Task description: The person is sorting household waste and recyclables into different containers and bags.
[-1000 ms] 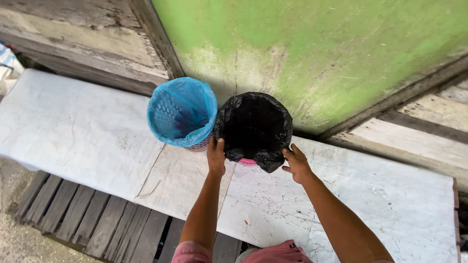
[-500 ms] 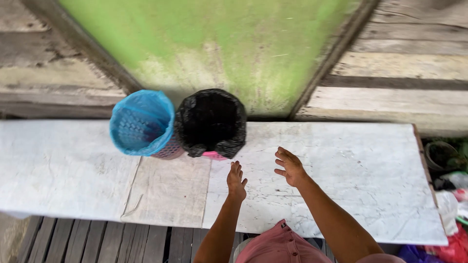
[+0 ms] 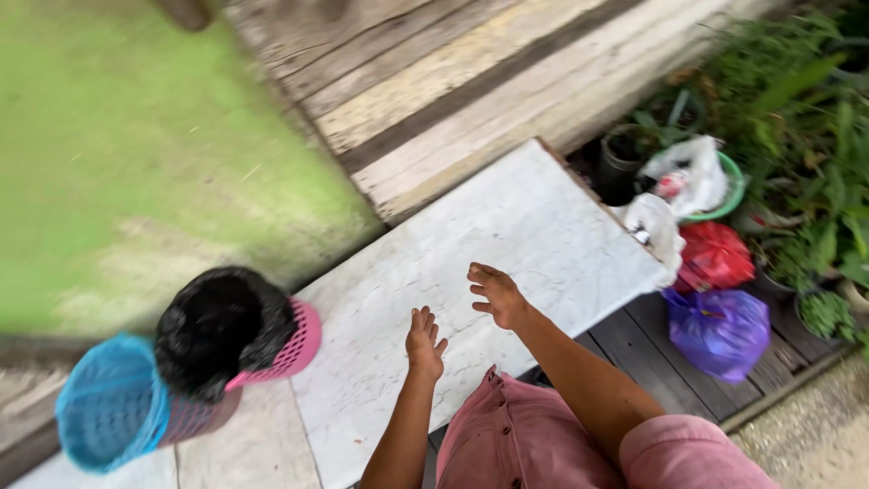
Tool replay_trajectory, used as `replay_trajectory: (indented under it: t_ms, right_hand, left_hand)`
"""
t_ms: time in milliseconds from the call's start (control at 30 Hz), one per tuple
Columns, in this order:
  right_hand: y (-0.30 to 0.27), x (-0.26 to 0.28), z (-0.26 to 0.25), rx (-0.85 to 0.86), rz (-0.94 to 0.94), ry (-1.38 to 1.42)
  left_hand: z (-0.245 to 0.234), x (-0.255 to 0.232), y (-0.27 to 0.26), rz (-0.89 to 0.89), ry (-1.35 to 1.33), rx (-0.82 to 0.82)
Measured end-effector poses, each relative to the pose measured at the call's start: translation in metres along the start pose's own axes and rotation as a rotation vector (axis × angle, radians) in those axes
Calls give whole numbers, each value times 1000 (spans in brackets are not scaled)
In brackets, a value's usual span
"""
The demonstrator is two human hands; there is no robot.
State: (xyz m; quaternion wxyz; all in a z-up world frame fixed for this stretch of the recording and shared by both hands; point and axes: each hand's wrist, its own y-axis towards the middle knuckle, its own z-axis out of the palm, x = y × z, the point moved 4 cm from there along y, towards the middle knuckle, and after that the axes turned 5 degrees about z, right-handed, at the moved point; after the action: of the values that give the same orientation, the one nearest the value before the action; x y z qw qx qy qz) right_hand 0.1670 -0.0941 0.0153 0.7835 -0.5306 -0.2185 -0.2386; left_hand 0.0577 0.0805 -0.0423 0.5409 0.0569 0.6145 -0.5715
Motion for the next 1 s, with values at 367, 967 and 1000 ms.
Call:
replay_trajectory:
  t_ms: [367,967,1000]
  right_hand:
    - [-42,8,-141,-152,-82,245]
    - [-103,-40,-246,-525,-238,613]
    - [-108,-43,-249,-539,-243,622]
  left_hand:
    - [111,43,-17,-81,146,188]
    - [172,80,11,-202,416,522]
    - [176,82,12,-209,423,536]
